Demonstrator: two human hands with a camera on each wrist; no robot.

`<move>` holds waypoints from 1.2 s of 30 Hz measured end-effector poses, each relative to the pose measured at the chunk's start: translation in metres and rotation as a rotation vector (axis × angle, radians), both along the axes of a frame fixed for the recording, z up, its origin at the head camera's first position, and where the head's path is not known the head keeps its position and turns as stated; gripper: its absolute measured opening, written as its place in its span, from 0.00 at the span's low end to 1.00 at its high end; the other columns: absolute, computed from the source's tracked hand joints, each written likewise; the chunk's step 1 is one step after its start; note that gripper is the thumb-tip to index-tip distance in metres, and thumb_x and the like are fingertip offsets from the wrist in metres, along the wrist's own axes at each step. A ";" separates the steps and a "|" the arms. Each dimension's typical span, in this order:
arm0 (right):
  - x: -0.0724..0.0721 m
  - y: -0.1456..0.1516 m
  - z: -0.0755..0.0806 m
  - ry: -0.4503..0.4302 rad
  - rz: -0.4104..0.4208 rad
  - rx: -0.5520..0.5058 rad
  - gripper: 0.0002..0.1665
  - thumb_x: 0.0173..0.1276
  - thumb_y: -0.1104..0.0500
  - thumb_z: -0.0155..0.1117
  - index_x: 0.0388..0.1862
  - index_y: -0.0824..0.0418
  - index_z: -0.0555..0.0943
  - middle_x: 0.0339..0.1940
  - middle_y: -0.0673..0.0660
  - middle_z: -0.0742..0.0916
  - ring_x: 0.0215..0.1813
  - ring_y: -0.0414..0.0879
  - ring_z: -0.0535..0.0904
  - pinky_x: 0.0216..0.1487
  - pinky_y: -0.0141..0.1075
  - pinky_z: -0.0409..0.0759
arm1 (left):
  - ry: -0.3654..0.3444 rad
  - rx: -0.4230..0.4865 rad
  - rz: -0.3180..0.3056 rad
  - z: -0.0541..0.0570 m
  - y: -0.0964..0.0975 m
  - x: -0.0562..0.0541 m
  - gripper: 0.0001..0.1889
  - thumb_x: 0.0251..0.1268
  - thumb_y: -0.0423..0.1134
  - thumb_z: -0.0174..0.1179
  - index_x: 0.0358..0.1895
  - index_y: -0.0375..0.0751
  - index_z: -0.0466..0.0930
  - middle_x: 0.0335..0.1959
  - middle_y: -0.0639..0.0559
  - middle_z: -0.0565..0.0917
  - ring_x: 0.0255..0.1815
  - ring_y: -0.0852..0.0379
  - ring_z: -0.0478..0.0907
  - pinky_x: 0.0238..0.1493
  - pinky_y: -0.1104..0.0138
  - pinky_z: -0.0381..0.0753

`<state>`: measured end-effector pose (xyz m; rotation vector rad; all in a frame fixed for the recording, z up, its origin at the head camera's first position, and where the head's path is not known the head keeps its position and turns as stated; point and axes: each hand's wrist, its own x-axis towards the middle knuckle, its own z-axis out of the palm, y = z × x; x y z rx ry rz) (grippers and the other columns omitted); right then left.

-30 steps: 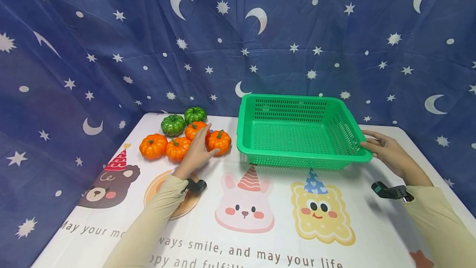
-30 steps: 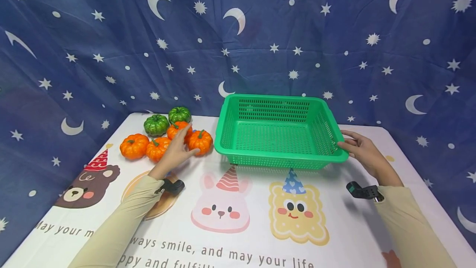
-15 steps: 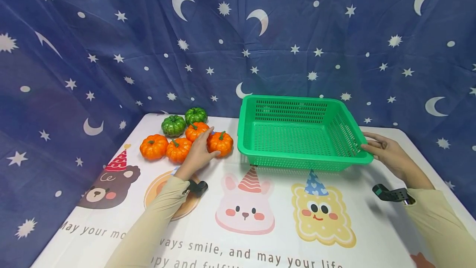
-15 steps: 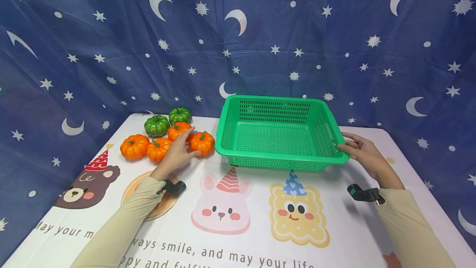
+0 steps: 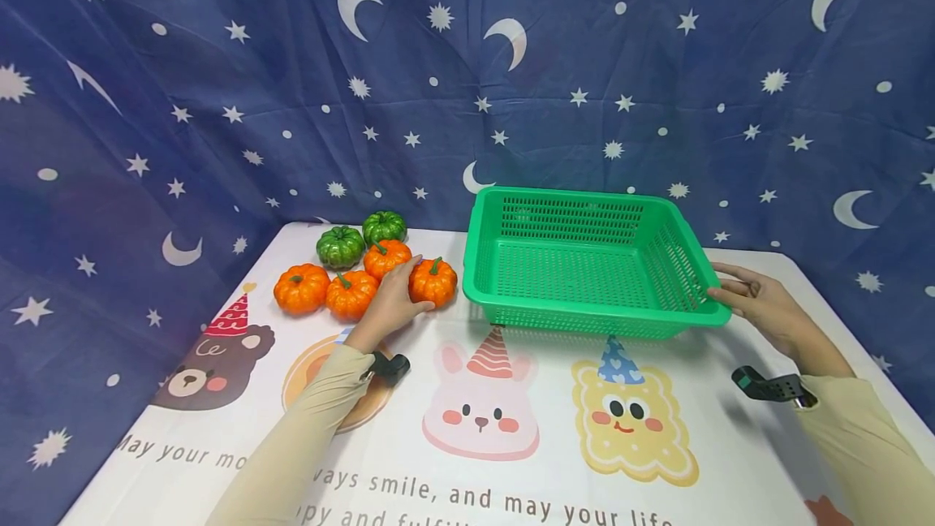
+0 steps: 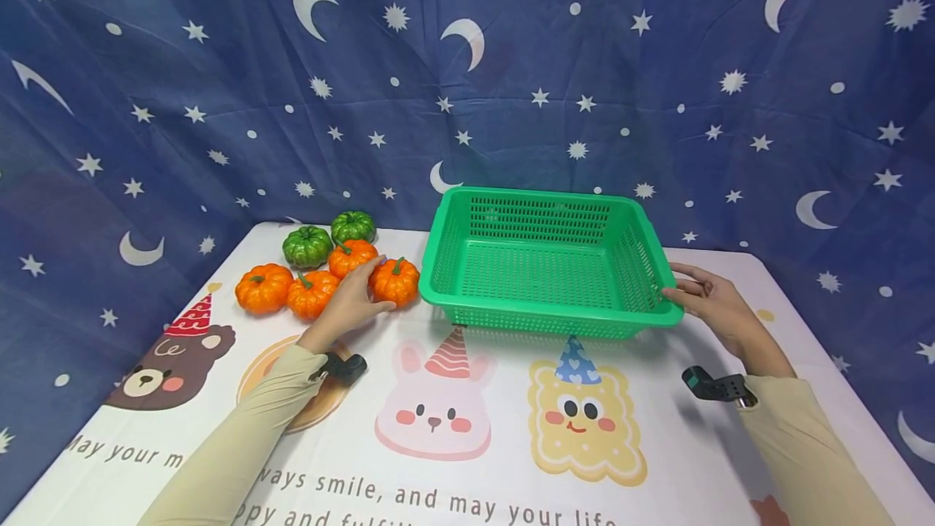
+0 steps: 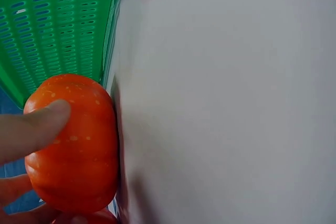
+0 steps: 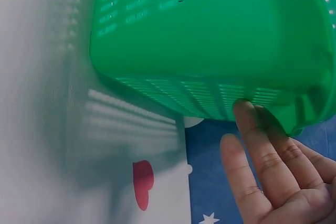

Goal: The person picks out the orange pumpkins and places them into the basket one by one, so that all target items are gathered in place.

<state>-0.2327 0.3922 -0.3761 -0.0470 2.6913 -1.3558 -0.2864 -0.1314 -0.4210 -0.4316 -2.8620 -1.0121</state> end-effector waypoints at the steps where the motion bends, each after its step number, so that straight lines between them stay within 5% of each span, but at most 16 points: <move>1: 0.000 0.000 0.000 0.007 0.002 0.009 0.42 0.70 0.50 0.56 0.75 0.62 0.52 0.39 0.20 0.73 0.43 0.15 0.70 0.46 0.25 0.77 | -0.002 -0.002 0.001 0.000 0.000 0.000 0.42 0.52 0.36 0.69 0.69 0.32 0.58 0.67 0.31 0.65 0.68 0.34 0.62 0.71 0.47 0.59; 6: 0.000 0.002 -0.002 0.013 -0.003 0.051 0.42 0.70 0.47 0.56 0.75 0.61 0.52 0.49 0.31 0.76 0.45 0.15 0.68 0.43 0.20 0.73 | -0.014 -0.003 0.009 0.000 0.000 -0.002 0.42 0.51 0.36 0.69 0.70 0.32 0.57 0.67 0.31 0.65 0.68 0.34 0.61 0.72 0.47 0.59; 9: -0.002 0.003 -0.001 -0.011 -0.005 0.068 0.43 0.70 0.46 0.55 0.76 0.60 0.50 0.66 0.56 0.74 0.53 0.24 0.71 0.58 0.37 0.77 | -0.021 -0.006 0.013 -0.001 -0.001 -0.002 0.43 0.51 0.37 0.70 0.70 0.32 0.57 0.67 0.31 0.65 0.68 0.35 0.62 0.72 0.48 0.59; 12: -0.004 0.003 0.000 -0.032 -0.006 0.055 0.44 0.71 0.45 0.53 0.77 0.59 0.47 0.71 0.75 0.61 0.55 0.26 0.69 0.64 0.59 0.67 | -0.019 -0.010 0.009 -0.001 -0.001 -0.001 0.43 0.50 0.38 0.70 0.69 0.31 0.57 0.67 0.31 0.65 0.68 0.35 0.62 0.71 0.48 0.60; 16: -0.007 0.005 -0.001 -0.044 -0.012 0.034 0.45 0.71 0.45 0.53 0.77 0.59 0.46 0.71 0.76 0.59 0.52 0.23 0.67 0.64 0.64 0.62 | -0.009 -0.006 0.003 -0.002 -0.002 -0.001 0.43 0.50 0.39 0.71 0.68 0.29 0.59 0.66 0.31 0.66 0.67 0.36 0.64 0.71 0.48 0.61; 19: -0.008 0.005 -0.001 -0.048 -0.010 0.037 0.44 0.71 0.45 0.53 0.77 0.58 0.46 0.72 0.76 0.58 0.63 0.38 0.69 0.64 0.64 0.62 | -0.007 -0.001 0.010 -0.002 -0.001 -0.002 0.42 0.49 0.39 0.71 0.67 0.29 0.61 0.65 0.32 0.67 0.66 0.36 0.65 0.70 0.49 0.62; 21: -0.009 0.005 -0.001 -0.045 -0.007 0.045 0.44 0.71 0.45 0.52 0.77 0.58 0.46 0.72 0.75 0.58 0.63 0.38 0.70 0.64 0.63 0.63 | -0.006 0.003 0.018 -0.002 -0.001 -0.002 0.41 0.49 0.39 0.71 0.67 0.29 0.61 0.65 0.32 0.68 0.66 0.36 0.65 0.70 0.49 0.62; 26: -0.009 0.005 -0.001 -0.031 -0.001 0.057 0.43 0.71 0.45 0.52 0.77 0.58 0.47 0.72 0.70 0.62 0.44 0.12 0.63 0.64 0.61 0.64 | -0.002 0.027 0.031 0.001 0.000 -0.001 0.41 0.48 0.39 0.72 0.66 0.31 0.63 0.64 0.33 0.69 0.66 0.36 0.66 0.69 0.48 0.63; 33: -0.009 0.005 0.000 -0.024 -0.003 0.074 0.43 0.71 0.45 0.53 0.76 0.59 0.48 0.70 0.76 0.61 0.43 0.12 0.62 0.63 0.59 0.66 | 0.003 0.099 0.046 0.010 -0.003 -0.003 0.41 0.47 0.39 0.73 0.66 0.31 0.64 0.64 0.33 0.70 0.65 0.38 0.66 0.69 0.50 0.64; 36: -0.009 0.005 0.000 -0.012 -0.006 0.082 0.43 0.70 0.46 0.54 0.76 0.60 0.50 0.70 0.64 0.69 0.43 0.12 0.64 0.59 0.44 0.77 | 0.022 0.129 0.054 0.017 -0.008 -0.005 0.42 0.46 0.39 0.73 0.66 0.32 0.64 0.63 0.34 0.70 0.63 0.39 0.69 0.67 0.50 0.68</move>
